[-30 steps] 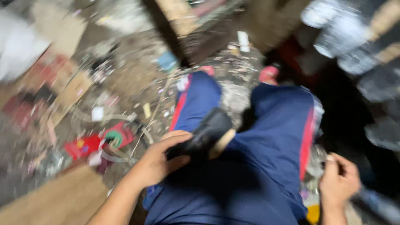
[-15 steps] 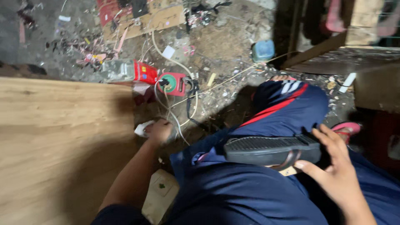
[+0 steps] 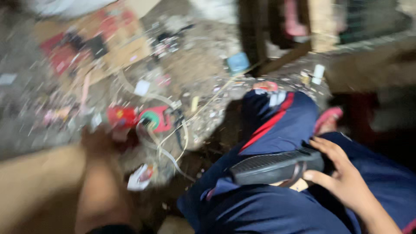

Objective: The person sits on the floor holding a sandal with a rubber sole and uses a metal tool to press and trim the sole edge against the upper. They then dip a thin stick into a red glue can and apply adhesive along the sole seam of the sandal.

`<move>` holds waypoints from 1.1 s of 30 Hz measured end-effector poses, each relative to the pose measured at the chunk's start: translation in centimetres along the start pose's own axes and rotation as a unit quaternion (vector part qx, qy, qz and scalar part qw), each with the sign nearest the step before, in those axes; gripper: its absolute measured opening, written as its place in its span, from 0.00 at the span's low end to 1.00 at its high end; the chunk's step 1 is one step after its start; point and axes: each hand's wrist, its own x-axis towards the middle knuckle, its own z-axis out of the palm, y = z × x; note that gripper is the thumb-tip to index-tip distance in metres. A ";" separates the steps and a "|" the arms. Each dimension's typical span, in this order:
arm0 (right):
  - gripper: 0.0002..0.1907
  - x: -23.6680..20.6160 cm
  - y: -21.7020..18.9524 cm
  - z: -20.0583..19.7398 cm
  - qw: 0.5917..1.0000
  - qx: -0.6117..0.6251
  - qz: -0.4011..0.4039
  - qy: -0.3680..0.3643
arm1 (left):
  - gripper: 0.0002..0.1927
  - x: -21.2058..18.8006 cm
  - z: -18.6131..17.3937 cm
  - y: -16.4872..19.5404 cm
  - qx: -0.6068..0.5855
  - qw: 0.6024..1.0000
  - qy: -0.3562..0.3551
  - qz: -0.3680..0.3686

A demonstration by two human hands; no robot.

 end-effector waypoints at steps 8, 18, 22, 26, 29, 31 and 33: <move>0.38 -1.8 -1.8 0.3 0.997 0.041 0.051 0.033 | 0.36 1.6 2.2 1.8 -0.321 0.908 -0.076 -0.258; 0.38 -1.8 -2.3 -0.1 0.997 0.042 0.060 0.026 | 0.18 2.3 1.1 5.1 -0.437 0.848 -0.095 -0.285; 0.47 -1.8 -1.2 0.6 0.993 0.062 0.067 0.071 | 0.12 4.0 -2.6 6.1 -0.360 0.911 -0.046 -0.194; 0.53 -1.7 0.9 1.3 0.977 0.138 0.148 0.072 | 0.13 4.8 -5.1 8.4 -0.346 0.936 -0.032 -0.059; 0.42 -1.6 2.2 1.3 0.916 0.349 0.198 0.017 | 0.13 3.8 -4.9 10.9 -0.344 0.936 -0.058 0.051; 0.37 -1.9 2.4 1.2 0.893 0.404 0.198 0.007 | 0.13 2.2 -4.6 13.0 -0.341 0.928 -0.082 0.124; 0.37 -2.7 2.1 1.1 0.924 0.331 0.190 0.031 | 0.14 -0.1 -4.4 15.2 -0.339 0.915 -0.104 0.191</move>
